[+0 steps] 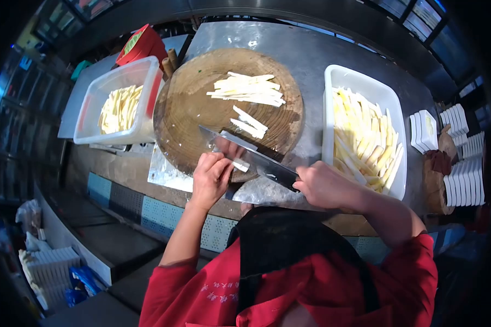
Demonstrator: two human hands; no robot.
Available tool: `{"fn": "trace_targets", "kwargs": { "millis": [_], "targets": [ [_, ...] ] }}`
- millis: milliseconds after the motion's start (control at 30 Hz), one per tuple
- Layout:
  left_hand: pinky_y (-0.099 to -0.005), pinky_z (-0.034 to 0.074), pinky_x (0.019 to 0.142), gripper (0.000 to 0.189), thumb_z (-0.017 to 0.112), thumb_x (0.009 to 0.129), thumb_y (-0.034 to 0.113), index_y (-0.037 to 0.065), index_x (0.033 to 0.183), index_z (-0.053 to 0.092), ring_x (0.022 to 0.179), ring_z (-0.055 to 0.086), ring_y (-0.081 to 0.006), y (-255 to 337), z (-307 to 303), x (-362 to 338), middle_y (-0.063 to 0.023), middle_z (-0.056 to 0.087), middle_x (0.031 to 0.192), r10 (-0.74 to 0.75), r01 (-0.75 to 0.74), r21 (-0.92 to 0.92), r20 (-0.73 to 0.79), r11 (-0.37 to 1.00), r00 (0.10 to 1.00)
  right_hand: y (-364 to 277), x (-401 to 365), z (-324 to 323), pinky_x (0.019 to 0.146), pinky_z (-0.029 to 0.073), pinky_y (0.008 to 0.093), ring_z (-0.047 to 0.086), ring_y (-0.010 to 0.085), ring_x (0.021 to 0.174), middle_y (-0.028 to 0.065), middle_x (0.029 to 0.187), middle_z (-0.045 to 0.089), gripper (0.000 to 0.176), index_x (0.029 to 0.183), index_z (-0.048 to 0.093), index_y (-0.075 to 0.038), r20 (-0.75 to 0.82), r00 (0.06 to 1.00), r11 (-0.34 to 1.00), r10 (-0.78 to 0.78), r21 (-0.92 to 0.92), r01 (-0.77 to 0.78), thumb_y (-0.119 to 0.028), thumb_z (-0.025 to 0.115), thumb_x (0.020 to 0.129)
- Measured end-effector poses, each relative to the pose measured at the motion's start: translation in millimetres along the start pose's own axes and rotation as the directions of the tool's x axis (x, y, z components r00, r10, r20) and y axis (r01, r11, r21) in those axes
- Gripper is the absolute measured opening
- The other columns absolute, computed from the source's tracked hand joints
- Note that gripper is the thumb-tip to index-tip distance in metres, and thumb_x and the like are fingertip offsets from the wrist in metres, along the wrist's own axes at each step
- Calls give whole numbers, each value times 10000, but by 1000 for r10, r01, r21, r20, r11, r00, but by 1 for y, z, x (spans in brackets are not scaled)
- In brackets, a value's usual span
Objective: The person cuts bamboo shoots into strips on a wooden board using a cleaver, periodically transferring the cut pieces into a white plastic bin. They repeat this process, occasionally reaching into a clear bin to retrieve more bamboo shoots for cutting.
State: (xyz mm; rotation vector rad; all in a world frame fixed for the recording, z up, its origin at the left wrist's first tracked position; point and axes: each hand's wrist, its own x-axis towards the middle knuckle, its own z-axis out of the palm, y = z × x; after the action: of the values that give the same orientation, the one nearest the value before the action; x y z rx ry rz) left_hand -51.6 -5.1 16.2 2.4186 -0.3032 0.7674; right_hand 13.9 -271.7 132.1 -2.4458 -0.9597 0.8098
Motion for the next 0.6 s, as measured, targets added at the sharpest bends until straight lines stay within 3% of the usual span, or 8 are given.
{"fn": "trace_targets", "kwargs": {
  "millis": [167,200,233,300,333,467,567,600],
  "targets": [
    [-393,487,729,270,803,678,118,56,874,629,851,571,-312,-12,2,18,-108,594,918,31,-24,-66,97,997,995,16,-26,-1,621,469,492,574,498,693,298,669,568,249,845,552,28,-207,977,991,57,131,-30,-210,591,903],
    [-405,479,754,284,802,673,140,62,883,627,885,562,-320,-13,4,32,-112,584,953,91,-87,-34,142,996,986,27,-36,1,610,508,449,646,361,635,222,690,627,241,922,555,37,-300,954,997,0,77,25,-203,573,915],
    [-417,470,780,300,800,667,162,68,892,625,920,553,-329,-15,7,47,-116,575,988,147,-149,-2,187,989,971,27,-43,-2,610,508,449,646,361,635,222,690,627,241,922,555,37,-313,950,997,-1,76,26,-203,573,915],
    [-450,448,870,420,831,627,211,74,949,598,1029,521,-365,-31,26,75,-156,538,1122,244,-251,4,215,968,946,21,-59,-9,472,486,351,596,205,484,115,613,587,197,935,550,24,-114,889,732,443,619,-285,-173,563,932],
    [-470,429,922,487,829,628,253,83,1015,588,1096,494,-394,-36,35,92,-181,509,1194,265,-273,11,208,962,942,26,-63,-1,396,438,274,530,110,429,41,587,530,157,947,553,22,-157,897,624,413,766,-153,-135,546,941],
    [-538,304,1089,926,784,631,519,143,1395,421,1316,354,-454,-72,65,157,-243,342,1451,358,-397,80,296,915,886,43,-60,34,390,448,285,524,137,415,45,568,518,129,950,543,16,-67,854,390,516,906,-165,-111,556,931],
    [-518,291,1104,1022,756,617,620,125,1431,387,1341,351,-403,-80,69,189,-226,363,1454,201,-326,148,538,934,819,45,-53,55,389,447,292,525,143,420,40,574,515,120,937,546,8,-50,867,284,495,953,-107,-111,556,926],
    [-499,335,1064,1011,719,647,655,84,1417,399,1254,439,-373,-93,79,191,-209,480,1332,246,-334,59,560,941,791,45,-48,63,387,441,303,532,154,424,40,576,515,121,925,545,-5,-68,868,215,491,975,-45,-125,562,922]
  ]
}}
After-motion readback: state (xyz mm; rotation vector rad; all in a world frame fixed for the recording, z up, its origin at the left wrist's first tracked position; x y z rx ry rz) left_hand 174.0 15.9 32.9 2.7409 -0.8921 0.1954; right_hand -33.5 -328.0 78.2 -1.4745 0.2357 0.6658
